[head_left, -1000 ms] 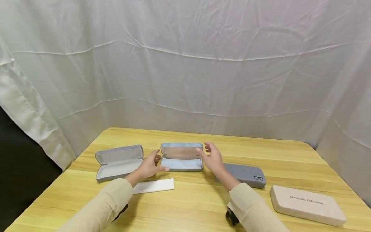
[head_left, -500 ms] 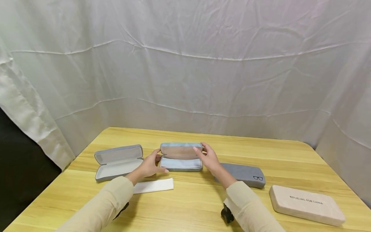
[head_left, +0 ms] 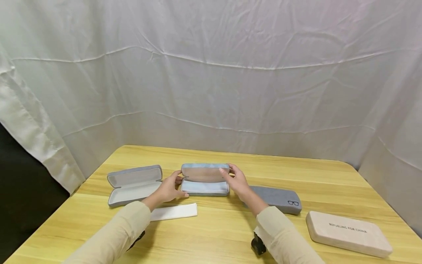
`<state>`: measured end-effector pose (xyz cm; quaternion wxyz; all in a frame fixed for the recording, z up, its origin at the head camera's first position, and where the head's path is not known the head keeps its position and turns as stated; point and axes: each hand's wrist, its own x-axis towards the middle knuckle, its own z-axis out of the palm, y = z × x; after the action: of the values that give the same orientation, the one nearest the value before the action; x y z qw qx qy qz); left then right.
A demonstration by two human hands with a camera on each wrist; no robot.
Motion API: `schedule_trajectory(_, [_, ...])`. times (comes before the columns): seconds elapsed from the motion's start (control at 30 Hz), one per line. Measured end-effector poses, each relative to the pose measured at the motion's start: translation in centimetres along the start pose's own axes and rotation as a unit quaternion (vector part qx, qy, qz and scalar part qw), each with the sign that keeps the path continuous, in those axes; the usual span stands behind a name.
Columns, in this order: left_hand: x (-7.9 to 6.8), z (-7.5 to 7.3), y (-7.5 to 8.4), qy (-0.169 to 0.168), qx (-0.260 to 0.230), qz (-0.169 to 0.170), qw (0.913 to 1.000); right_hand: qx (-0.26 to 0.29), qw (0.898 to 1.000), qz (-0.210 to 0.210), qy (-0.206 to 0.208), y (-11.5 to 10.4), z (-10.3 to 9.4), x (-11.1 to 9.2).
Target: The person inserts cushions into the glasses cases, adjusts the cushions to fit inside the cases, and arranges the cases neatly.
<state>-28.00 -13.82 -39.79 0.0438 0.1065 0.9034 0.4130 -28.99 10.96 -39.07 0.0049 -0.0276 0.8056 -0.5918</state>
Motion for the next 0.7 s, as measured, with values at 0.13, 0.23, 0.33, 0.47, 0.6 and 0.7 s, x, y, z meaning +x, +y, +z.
schedule_trajectory(0.13, [0.0,-0.1,0.0,-0.003,0.003,-0.003,1.0000,0.010,1.000,-0.005,-0.002,-0.1,0.1,-0.1])
schedule_trajectory(0.23, [0.0,-0.2,-0.1,-0.004,0.004,-0.003,1.0000,0.014,1.000,-0.003,-0.002,-0.2,0.2,-0.1])
schedule_trajectory(0.33, [0.0,-0.3,-0.1,-0.005,0.003,0.000,1.0000,0.018,1.000,0.004,-0.005,-0.3,0.1,-0.1])
schedule_trajectory(0.47, [0.1,-0.3,0.1,-0.011,-0.012,0.004,0.9999,0.046,0.999,0.025,-0.012,-0.7,-0.1,0.1])
schedule_trajectory(0.6, [0.2,-0.3,0.1,-0.017,-0.026,0.000,0.9995,0.079,0.996,0.039,-0.026,-1.0,-0.2,0.6])
schedule_trajectory(0.7, [0.1,-0.2,0.0,-0.019,-0.031,-0.001,0.9993,0.094,0.994,0.040,-0.039,-1.1,-0.3,1.0])
